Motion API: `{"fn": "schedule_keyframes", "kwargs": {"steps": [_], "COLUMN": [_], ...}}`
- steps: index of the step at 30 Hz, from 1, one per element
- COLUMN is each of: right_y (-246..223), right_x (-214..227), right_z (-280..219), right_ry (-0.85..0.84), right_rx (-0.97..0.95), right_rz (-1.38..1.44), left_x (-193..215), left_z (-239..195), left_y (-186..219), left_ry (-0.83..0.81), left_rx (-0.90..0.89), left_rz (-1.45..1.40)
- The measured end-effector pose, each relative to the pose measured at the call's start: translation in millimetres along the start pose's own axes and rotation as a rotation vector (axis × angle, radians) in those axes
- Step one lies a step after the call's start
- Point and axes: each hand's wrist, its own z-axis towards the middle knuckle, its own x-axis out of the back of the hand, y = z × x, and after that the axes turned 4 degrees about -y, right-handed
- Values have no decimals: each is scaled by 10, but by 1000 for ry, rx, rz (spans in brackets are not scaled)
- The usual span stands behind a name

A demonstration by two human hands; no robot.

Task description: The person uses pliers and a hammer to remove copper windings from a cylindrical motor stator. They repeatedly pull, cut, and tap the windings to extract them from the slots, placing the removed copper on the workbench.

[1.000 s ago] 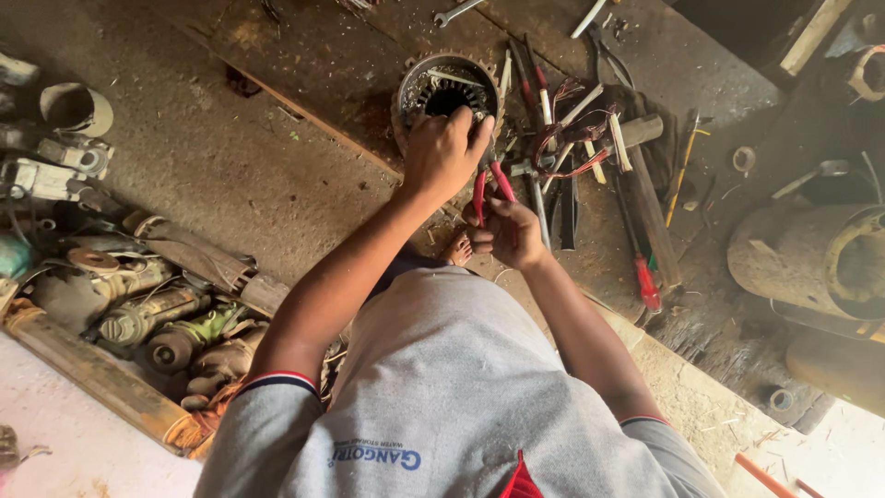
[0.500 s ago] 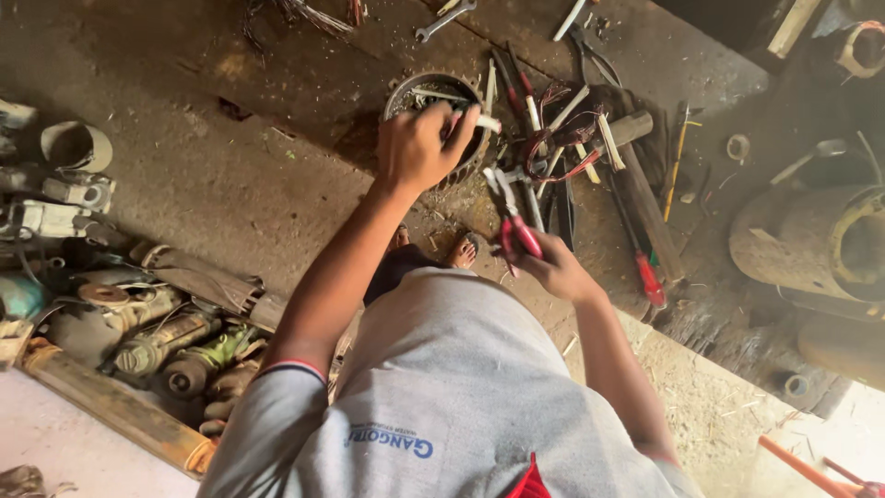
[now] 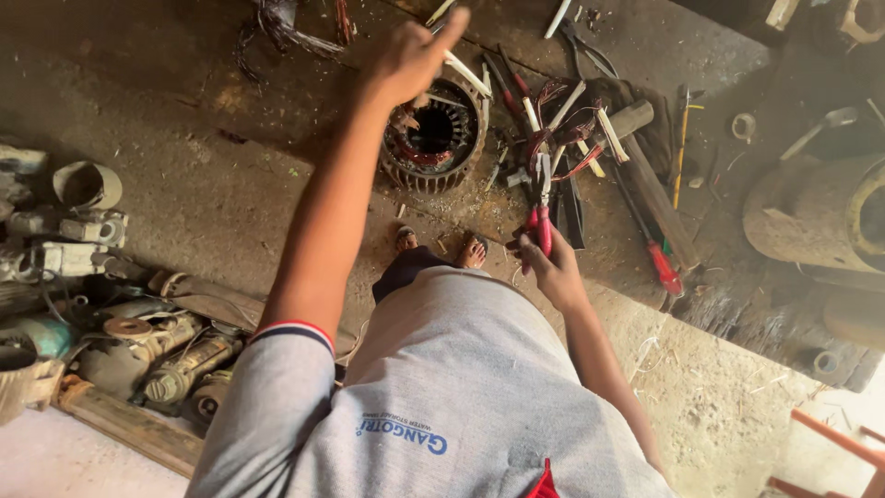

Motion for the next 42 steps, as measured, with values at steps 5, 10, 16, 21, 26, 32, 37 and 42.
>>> {"fn": "schedule_keyframes", "kwargs": {"steps": [5,10,16,21,26,32,37,42], "right_y": [-198,-168,-253,-779,-1019,-950,-886,-932], "right_x": [-320,-827,-1072,-866,-388,-77,-46,-457], "right_z": [100,441,531,1154,1729,1155,333,220], "right_ry": [-17,-78,-32,-71,-34,-80,-460,-461], "right_rx": [-42,132,70,86,171,344,-109,-325], "right_rz": [-111,208,-4,-72,-245,-124,453,667], "left_x": [-29,-374,-596,-1194,-1757,-1418,-805,-648], "left_z": [-265,-166,-387,-808,-874,-1459,-1308,-1103], "left_y": [-452,-910,-966,-606,33,27,-26,93], "left_ry": [104,-40,236,1153,1074,965,867,544], "left_rx": [-586,-265,-220,-89,102,-226,-421,-378], "left_rz": [-278,-691,-735,-371,-757,-357,370,417]}}
